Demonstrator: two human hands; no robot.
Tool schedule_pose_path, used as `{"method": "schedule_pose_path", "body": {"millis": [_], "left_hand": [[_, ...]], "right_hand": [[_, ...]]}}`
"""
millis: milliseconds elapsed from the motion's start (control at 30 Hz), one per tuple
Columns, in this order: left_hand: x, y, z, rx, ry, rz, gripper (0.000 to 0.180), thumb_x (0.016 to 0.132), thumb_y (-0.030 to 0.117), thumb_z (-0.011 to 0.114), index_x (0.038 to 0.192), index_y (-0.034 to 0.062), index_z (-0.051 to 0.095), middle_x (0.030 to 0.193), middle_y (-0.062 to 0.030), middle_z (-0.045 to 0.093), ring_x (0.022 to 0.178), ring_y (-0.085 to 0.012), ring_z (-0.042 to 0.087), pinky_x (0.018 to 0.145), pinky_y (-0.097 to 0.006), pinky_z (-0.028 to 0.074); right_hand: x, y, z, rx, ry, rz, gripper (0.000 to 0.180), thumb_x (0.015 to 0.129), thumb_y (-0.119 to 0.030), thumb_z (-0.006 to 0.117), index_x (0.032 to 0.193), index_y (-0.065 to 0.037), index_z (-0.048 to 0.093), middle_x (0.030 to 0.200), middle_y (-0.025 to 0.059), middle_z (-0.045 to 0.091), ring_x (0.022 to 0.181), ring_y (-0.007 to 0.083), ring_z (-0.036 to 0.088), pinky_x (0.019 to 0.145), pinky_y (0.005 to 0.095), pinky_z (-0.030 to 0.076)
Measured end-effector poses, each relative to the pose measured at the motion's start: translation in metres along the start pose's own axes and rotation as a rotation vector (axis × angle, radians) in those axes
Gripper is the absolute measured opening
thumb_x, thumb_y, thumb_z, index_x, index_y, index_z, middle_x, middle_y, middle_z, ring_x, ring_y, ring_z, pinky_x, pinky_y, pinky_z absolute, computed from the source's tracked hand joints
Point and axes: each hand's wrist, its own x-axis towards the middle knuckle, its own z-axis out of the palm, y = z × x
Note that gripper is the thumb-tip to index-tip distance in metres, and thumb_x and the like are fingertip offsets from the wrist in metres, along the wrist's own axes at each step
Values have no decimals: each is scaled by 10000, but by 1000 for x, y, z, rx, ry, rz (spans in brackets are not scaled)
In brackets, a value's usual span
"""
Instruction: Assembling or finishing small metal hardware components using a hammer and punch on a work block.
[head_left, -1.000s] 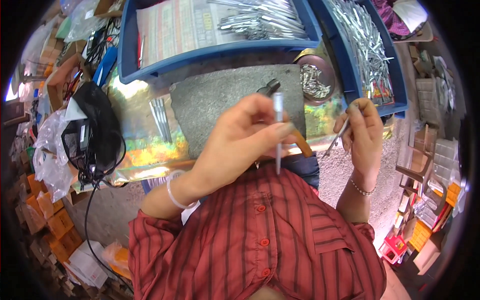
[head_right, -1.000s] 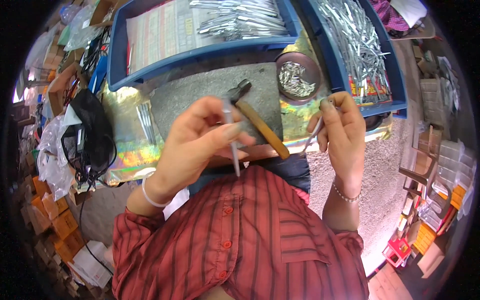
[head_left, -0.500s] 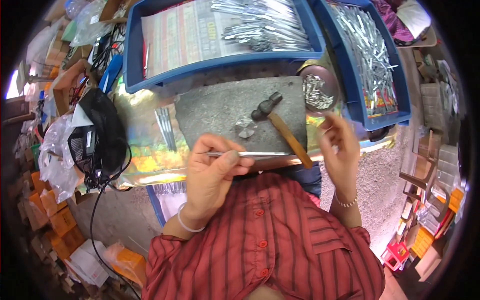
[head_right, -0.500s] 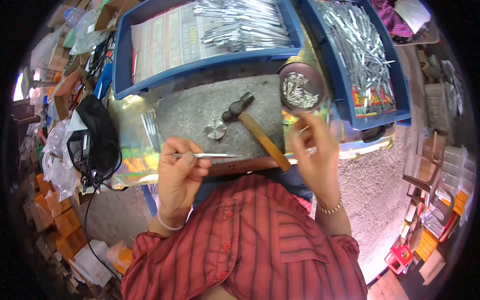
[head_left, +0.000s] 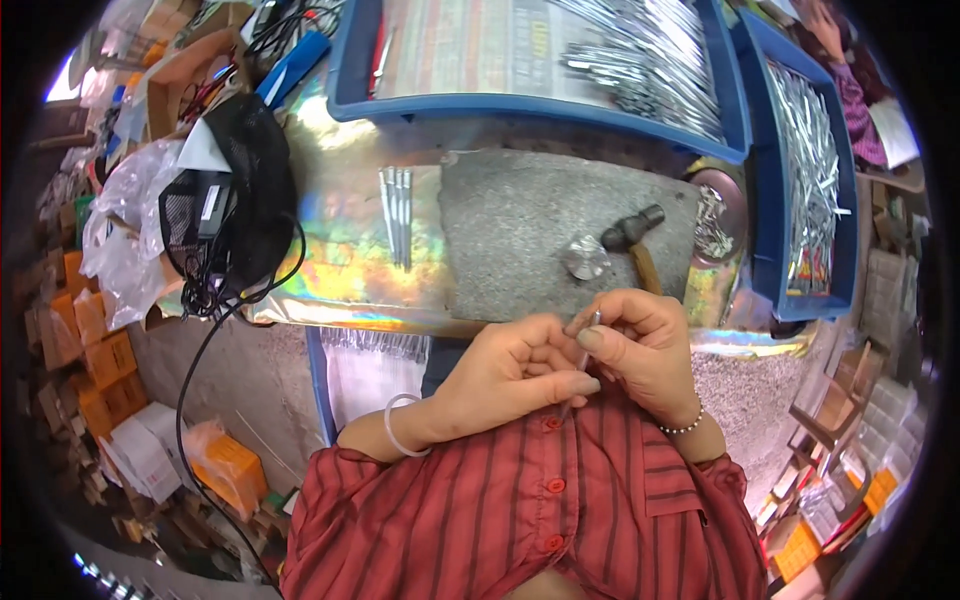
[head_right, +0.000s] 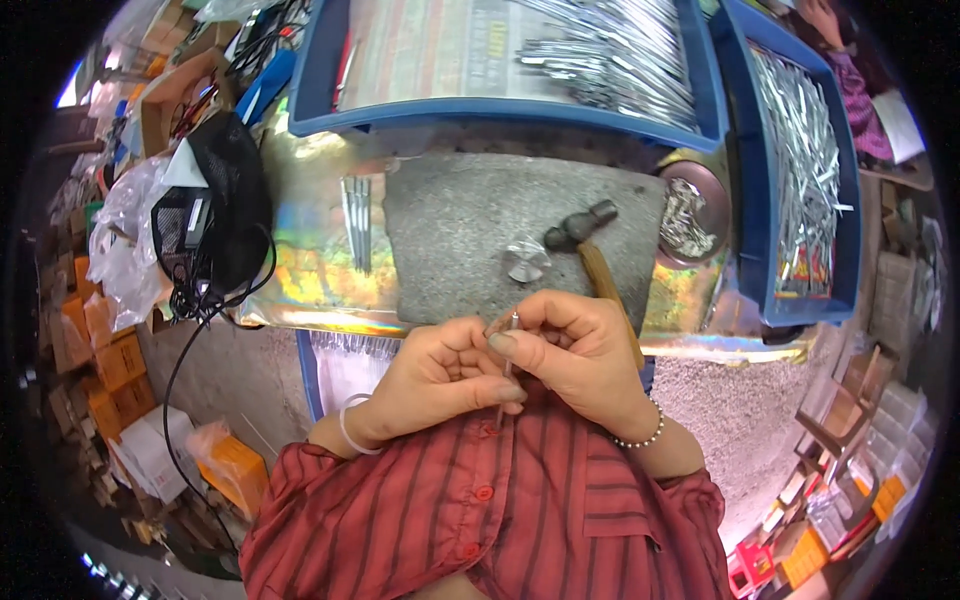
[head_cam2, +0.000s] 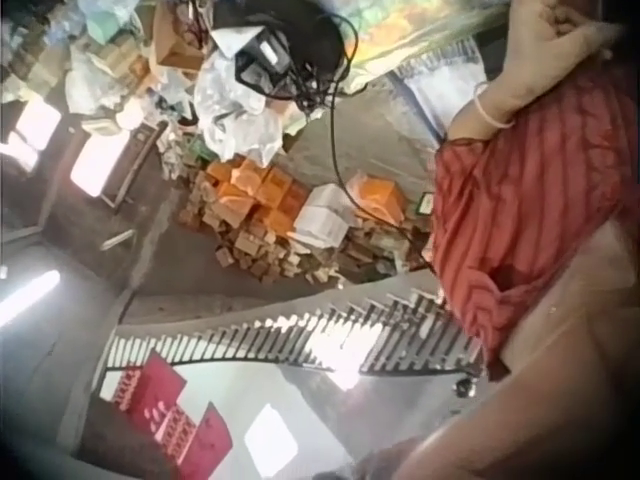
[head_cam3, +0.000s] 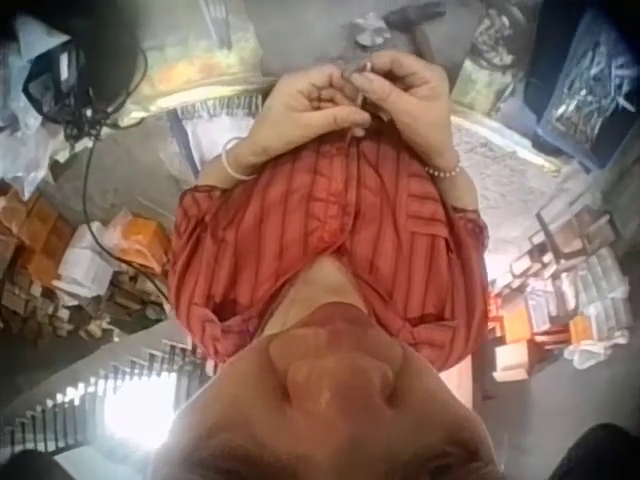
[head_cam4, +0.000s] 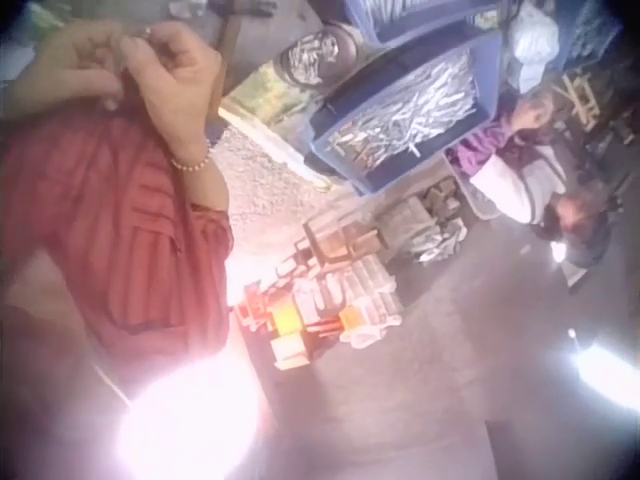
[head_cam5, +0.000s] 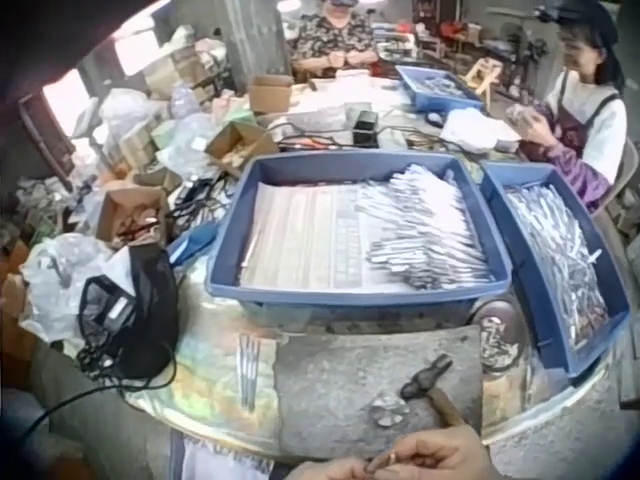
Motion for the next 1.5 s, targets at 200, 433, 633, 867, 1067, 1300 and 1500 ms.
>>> {"method": "schedule_pose_path", "body": {"millis": [200, 433, 633, 867, 1067, 1300, 1500], "left_hand": [[4, 5, -14, -241, -77, -45, 161, 849, -8, 560, 995, -2, 494, 882, -85, 603, 819, -165, 629, 727, -273, 530], [11, 7, -31, -300, -67, -10, 150, 866, -7, 531, 1005, 5, 476, 908, -101, 606, 836, -181, 632, 745, -290, 535], [15, 16, -36, -345, -47, 15, 126, 885, 66, 539, 970, 9, 466, 883, -98, 611, 791, -165, 629, 683, -259, 511], [22, 24, -39, -331, -61, -31, 116, 882, 48, 538, 964, 13, 464, 874, -89, 607, 791, -160, 627, 682, -254, 507], [29, 29, -32, -289, -113, -45, 143, 869, -16, 522, 990, 16, 452, 872, -108, 621, 818, -195, 637, 737, -315, 535], [38, 35, -20, -177, -101, -129, 150, 866, -3, 533, 993, 19, 456, 860, -121, 630, 798, -201, 643, 661, -273, 523], [45, 36, -15, -162, -89, -143, 156, 856, -15, 543, 977, 22, 452, 851, -116, 627, 785, -194, 641, 654, -275, 521]], "right_hand": [[18, -11, 9, 41, -20, 84, 140, 830, -83, 623, 928, 14, 598, 768, 24, 621, 642, 43, 560, 519, 155, 419], [38, -19, 24, 26, 40, 80, 169, 787, -71, 643, 920, 19, 588, 739, 1, 577, 562, 26, 494, 487, 144, 386], [51, -26, 24, -34, 4, 79, 167, 806, -58, 627, 945, 19, 577, 741, -2, 574, 622, 24, 521, 535, 147, 415], [55, -26, 16, -54, -41, 102, 202, 855, -54, 583, 1020, 49, 531, 766, 11, 555, 675, 39, 547, 562, 165, 432], [47, -29, 4, 30, -10, 110, 186, 826, -39, 605, 992, 18, 543, 842, 28, 588, 715, 60, 570, 595, 173, 456], [39, -31, -9, 95, -8, 120, 187, 831, -40, 604, 997, 19, 542, 809, 5, 561, 719, 50, 566, 594, 170, 451], [38, -28, -17, 106, -18, 78, 186, 837, -49, 598, 1000, 22, 542, 813, 7, 564, 723, 52, 565, 610, 179, 459]]}}
